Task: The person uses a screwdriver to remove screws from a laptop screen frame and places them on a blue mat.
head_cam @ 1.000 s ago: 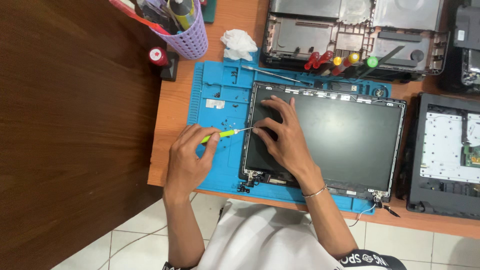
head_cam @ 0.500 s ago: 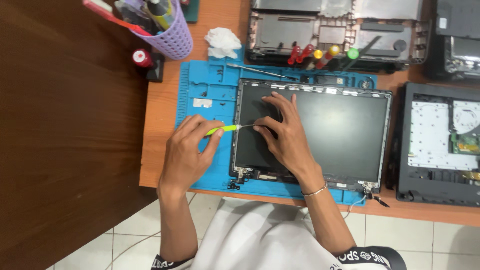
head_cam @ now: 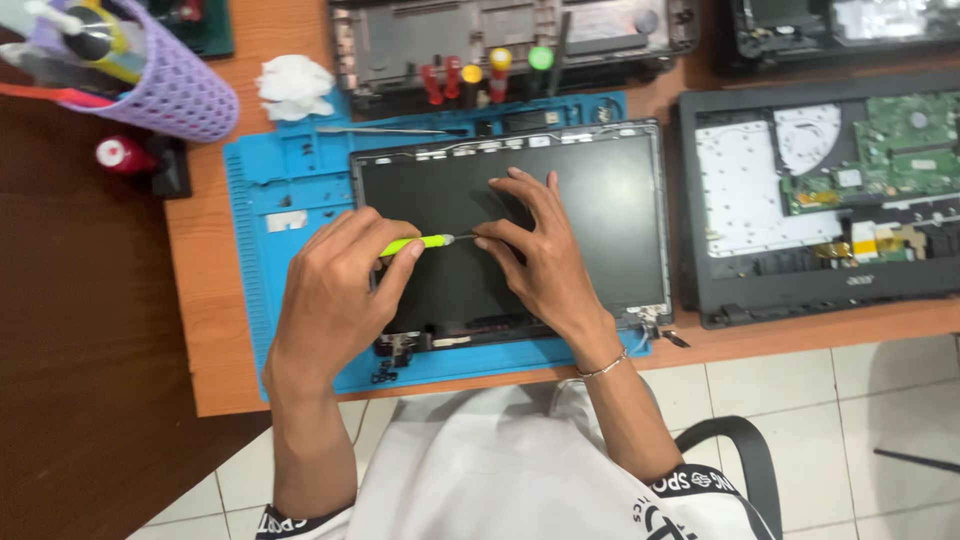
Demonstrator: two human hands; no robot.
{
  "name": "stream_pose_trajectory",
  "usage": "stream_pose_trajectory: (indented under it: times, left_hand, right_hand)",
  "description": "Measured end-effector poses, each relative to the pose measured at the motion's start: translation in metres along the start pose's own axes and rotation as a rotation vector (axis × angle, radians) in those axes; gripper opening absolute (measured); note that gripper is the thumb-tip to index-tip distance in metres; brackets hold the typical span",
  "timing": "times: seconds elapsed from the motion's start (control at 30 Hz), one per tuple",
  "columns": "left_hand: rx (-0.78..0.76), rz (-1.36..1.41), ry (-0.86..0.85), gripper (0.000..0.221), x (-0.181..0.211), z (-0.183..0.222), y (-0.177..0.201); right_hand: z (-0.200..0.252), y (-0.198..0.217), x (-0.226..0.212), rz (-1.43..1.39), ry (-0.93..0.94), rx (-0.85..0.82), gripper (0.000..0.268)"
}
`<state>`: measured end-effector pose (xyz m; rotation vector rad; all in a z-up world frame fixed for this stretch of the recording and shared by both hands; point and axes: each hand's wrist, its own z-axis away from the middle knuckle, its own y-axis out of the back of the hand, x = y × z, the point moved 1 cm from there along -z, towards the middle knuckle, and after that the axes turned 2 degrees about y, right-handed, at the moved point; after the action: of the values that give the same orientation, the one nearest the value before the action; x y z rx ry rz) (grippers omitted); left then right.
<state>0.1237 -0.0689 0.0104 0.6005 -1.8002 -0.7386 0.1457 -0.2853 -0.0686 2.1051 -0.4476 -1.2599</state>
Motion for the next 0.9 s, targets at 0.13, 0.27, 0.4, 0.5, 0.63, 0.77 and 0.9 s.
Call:
stream_pose_trajectory:
  times: [0.13, 0.27, 0.4, 0.5, 0.63, 0.77, 0.9]
  left_hand:
    - [-0.033, -0.017, -0.024, 0.008, 0.013, -0.012, -0.009]
    - [-0.053, -0.023, -0.036, 0.007, 0.025, -0.020, -0.016]
    - [-0.047, -0.067, -0.071, 0.007, 0.035, -0.029, -0.022]
    - [-0.069, -0.084, -0.095, 0.007, 0.042, -0.034, -0.027]
    - [-0.126, -0.078, -0.253, 0.008, 0.054, -0.038, -0.040]
    - [-0.212, -0.060, -0.414, 0.011, 0.071, -0.039, -0.065]
    - [-0.298, -0.102, -0.511, 0.018, 0.090, -0.035, -0.089]
  right_hand:
    - [0.009, 0.013, 0.008, 0.012, -0.029, 0.023, 0.013]
    - [0.014, 0.026, 0.013, 0.018, -0.063, 0.040, 0.023]
    - [0.023, 0.047, 0.009, 0.084, -0.084, 0.077, 0.033]
    - [0.039, 0.066, 0.002, 0.113, -0.183, 0.085, 0.034]
    - [0.071, 0.089, -0.009, 0.164, -0.303, 0.133, 0.032]
    - [0.102, 0.105, -0.015, 0.201, -0.328, 0.115, 0.033]
    - [0.115, 0.113, -0.024, 0.209, -0.391, 0.071, 0.034]
